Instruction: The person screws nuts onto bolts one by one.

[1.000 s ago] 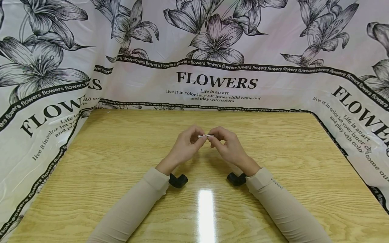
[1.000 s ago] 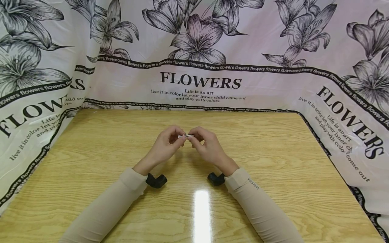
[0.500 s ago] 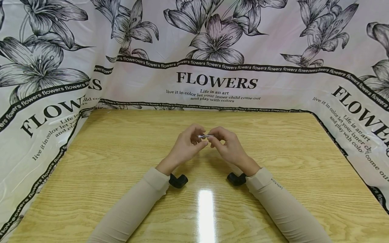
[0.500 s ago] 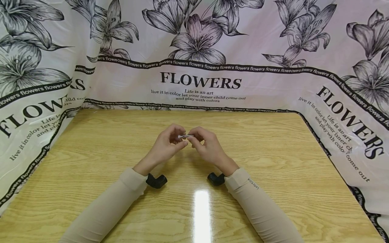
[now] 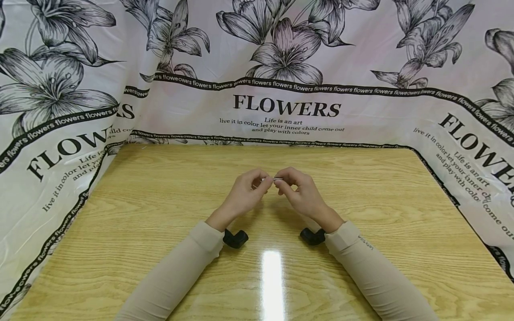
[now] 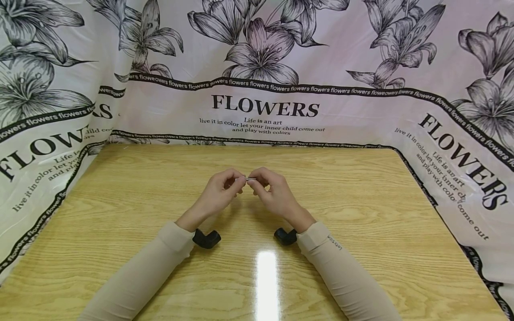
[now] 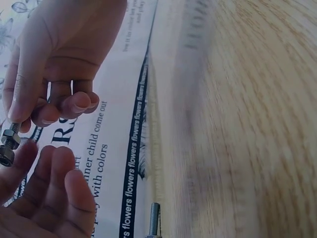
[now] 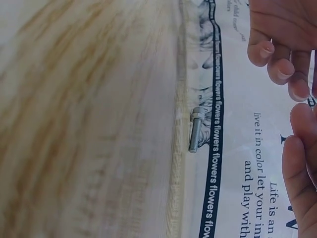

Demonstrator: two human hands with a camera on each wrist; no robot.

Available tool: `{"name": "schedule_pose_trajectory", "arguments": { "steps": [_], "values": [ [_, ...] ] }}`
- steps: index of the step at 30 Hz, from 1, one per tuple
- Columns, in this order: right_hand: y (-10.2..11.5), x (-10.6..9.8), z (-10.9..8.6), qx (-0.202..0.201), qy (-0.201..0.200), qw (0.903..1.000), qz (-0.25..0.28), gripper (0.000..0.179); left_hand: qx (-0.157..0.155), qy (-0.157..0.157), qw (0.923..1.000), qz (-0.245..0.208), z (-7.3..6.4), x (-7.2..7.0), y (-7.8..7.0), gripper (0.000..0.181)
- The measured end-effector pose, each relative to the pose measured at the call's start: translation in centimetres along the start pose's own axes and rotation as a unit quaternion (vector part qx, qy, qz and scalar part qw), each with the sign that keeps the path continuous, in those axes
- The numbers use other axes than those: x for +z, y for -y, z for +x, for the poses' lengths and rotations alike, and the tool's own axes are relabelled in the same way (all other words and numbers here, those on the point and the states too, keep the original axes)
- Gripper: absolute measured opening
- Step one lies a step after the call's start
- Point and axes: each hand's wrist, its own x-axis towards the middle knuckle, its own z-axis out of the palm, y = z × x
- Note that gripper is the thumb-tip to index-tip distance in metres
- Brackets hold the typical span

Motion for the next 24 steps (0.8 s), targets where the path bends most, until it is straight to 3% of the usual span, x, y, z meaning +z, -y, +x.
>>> {"name": "schedule_pose_trajectory", "arguments": {
  "steps": [9, 11, 16, 24],
  "values": [
    [0.01, -0.04, -0.01, 0.006, 0.001, 1.0000, 0.002, 0.008, 0.040, -0.016, 0.9990, -0.013, 0.06, 0.11, 0.05, 0.016],
    [0.01, -0.05, -0.03, 0.005, 0.001, 1.0000, -0.001, 0.008, 0.036, -0.012, 0.9992, -0.014, -0.09, 0.03, -0.44, 0.012],
    [0.18, -0.05, 0.00, 0.003, 0.001, 1.0000, -0.008, 0.009, 0.014, 0.003, 0.9998, -0.016, -0.21, -0.08, -0.44, 0.021],
    [0.08, -0.07, 0.00, -0.001, 0.000, 0.9999, -0.012, 0.011, -0.005, 0.003, 0.9998, -0.019, -0.04, 0.05, 0.08, 0.026]
  ]
}}
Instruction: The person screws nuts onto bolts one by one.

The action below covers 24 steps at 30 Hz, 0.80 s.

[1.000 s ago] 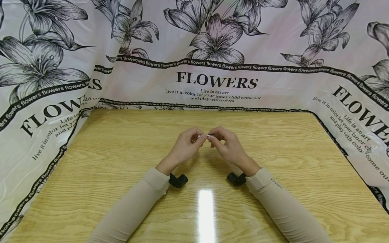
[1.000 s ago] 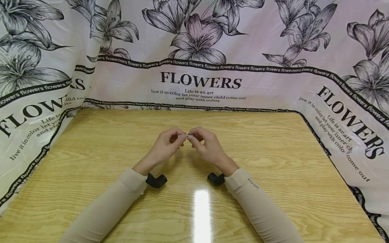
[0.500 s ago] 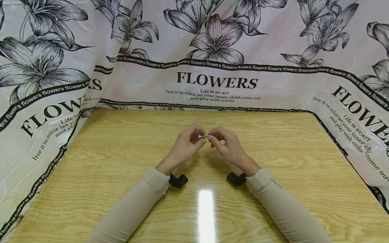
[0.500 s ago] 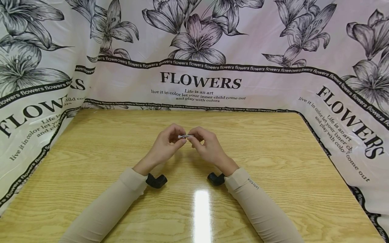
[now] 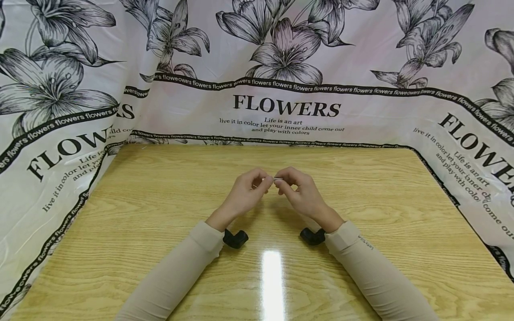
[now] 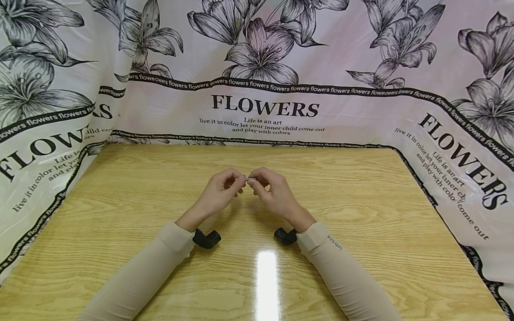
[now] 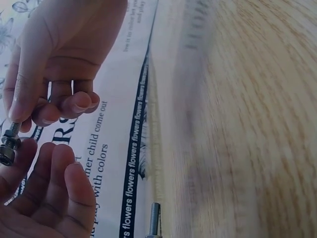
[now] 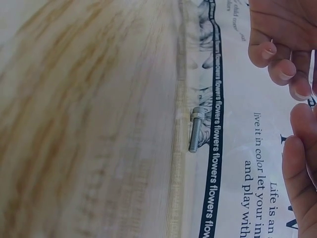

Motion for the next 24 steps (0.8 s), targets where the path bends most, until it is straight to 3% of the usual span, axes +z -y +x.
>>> {"name": "schedule_pose_trajectory", "arguments": {
  "steps": [3, 7, 12, 15, 24],
  "values": [
    [-0.01, -0.03, 0.00, 0.000, 0.001, 1.0000, 0.003, 0.011, -0.001, -0.007, 1.0000, -0.005, 0.06, 0.03, 0.02, 0.026],
    [-0.04, -0.01, 0.00, 0.002, 0.003, 1.0000, 0.004, 0.010, 0.020, -0.015, 0.9997, -0.002, 0.15, 0.08, 0.08, 0.028],
    [0.00, 0.03, 0.04, 0.004, 0.004, 1.0000, 0.008, 0.009, 0.042, -0.014, 0.9990, 0.009, 0.16, 0.08, 0.09, 0.017],
    [0.04, 0.04, 0.03, 0.004, 0.002, 1.0000, 0.007, 0.009, 0.036, -0.009, 0.9993, 0.008, 0.14, 0.08, 0.09, 0.011],
    [0.00, 0.07, 0.01, -0.002, 0.000, 1.0000, 0.006, 0.009, 0.014, -0.003, 0.9998, 0.011, -0.04, 0.00, 0.13, 0.027]
  ]
}}
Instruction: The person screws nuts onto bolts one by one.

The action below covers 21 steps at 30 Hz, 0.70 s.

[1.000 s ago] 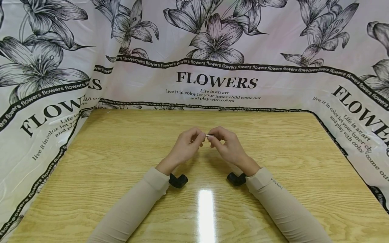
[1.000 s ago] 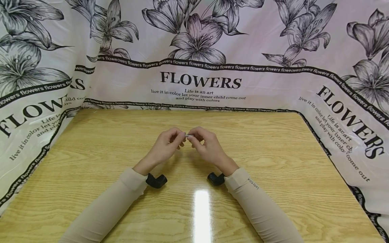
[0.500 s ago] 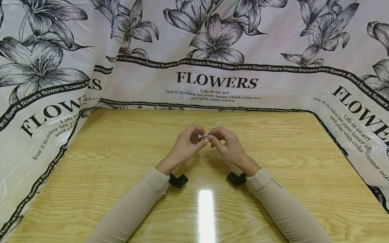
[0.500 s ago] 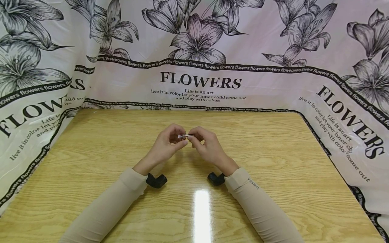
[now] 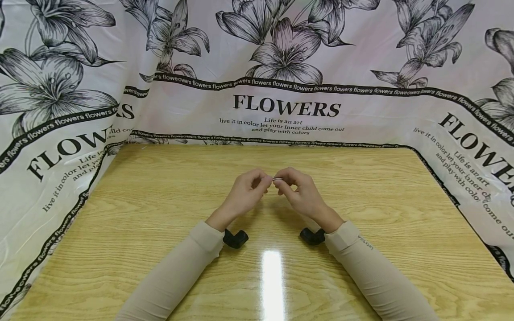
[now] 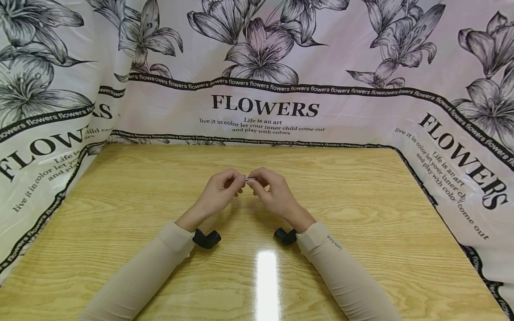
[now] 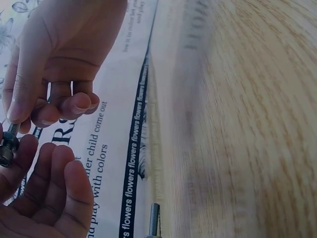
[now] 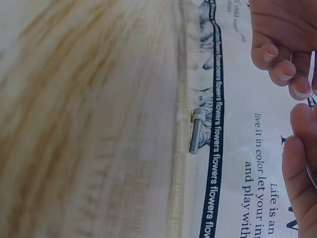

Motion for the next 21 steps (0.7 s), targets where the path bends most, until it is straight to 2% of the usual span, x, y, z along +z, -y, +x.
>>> {"name": "schedule_pose_trajectory", "arguments": {
  "steps": [7, 12, 16, 21],
  "values": [
    [0.11, -0.07, -0.02, 0.000, 0.000, 1.0000, -0.002, 0.010, -0.017, -0.007, 0.9998, 0.000, 0.15, -0.05, 0.04, 0.028],
    [0.19, -0.07, 0.01, 0.007, 0.001, 1.0000, -0.002, 0.009, 0.000, -0.019, 0.9998, 0.003, 0.23, -0.05, -0.21, 0.028],
    [0.25, -0.05, 0.05, 0.009, -0.002, 1.0000, 0.003, 0.008, 0.020, -0.022, 0.9995, 0.003, 0.22, 0.00, -0.20, 0.018],
    [0.21, -0.02, 0.04, 0.007, -0.003, 1.0000, 0.002, 0.009, 0.019, -0.017, 0.9997, -0.002, 0.15, 0.06, -0.05, 0.008]
  ]
}}
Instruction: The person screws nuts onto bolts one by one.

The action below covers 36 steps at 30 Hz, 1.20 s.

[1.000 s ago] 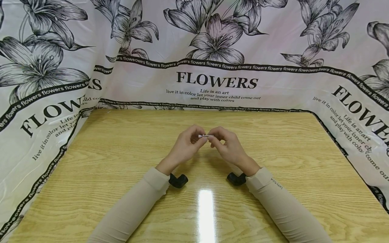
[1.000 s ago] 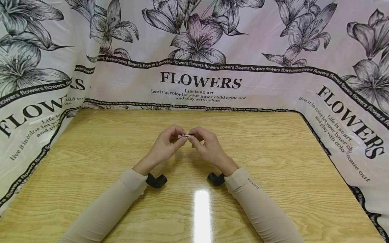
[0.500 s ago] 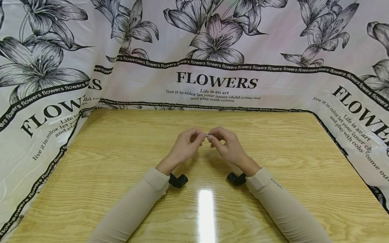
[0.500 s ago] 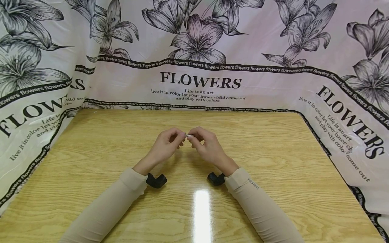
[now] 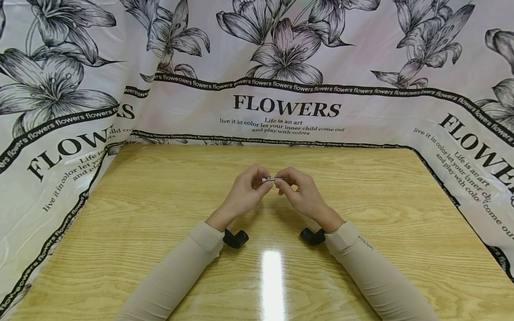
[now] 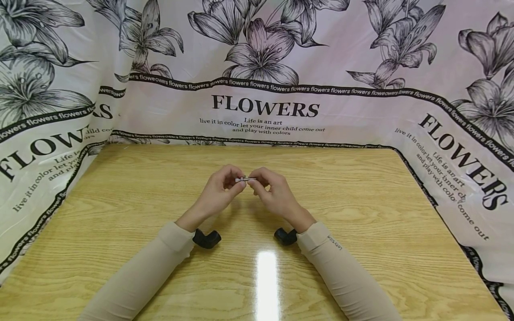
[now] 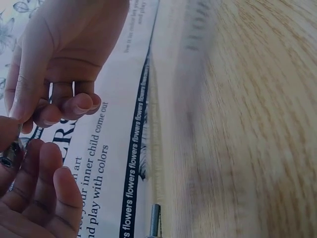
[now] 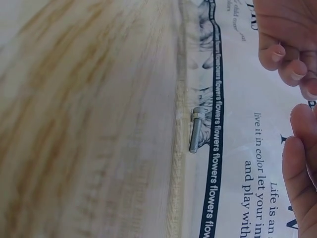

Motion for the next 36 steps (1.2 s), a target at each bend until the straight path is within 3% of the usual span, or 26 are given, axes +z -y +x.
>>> {"name": "schedule_pose_trajectory", "arguments": {
  "steps": [9, 17, 21, 28, 36],
  "values": [
    [-0.12, -0.01, -0.05, 0.001, 0.003, 1.0000, 0.001, 0.009, -0.029, 0.024, 0.9993, 0.001, -0.15, -0.18, 0.00, 0.024],
    [-0.10, -0.03, -0.07, 0.000, 0.005, 1.0000, -0.002, 0.010, -0.040, 0.020, 0.9989, 0.009, -0.08, -0.11, -0.01, 0.029],
    [-0.08, -0.04, -0.06, 0.001, 0.005, 1.0000, 0.004, 0.009, -0.031, 0.010, 0.9994, 0.009, 0.00, -0.07, -0.02, 0.025],
    [-0.15, -0.01, -0.05, 0.004, 0.001, 1.0000, 0.004, 0.009, 0.019, 0.005, 0.9998, -0.002, 0.07, -0.06, 0.08, 0.020],
    [-0.14, 0.03, -0.05, 0.000, -0.002, 1.0000, -0.002, 0.009, -0.002, 0.015, 0.9999, -0.004, -0.06, -0.07, 0.11, 0.014]
  ]
}}
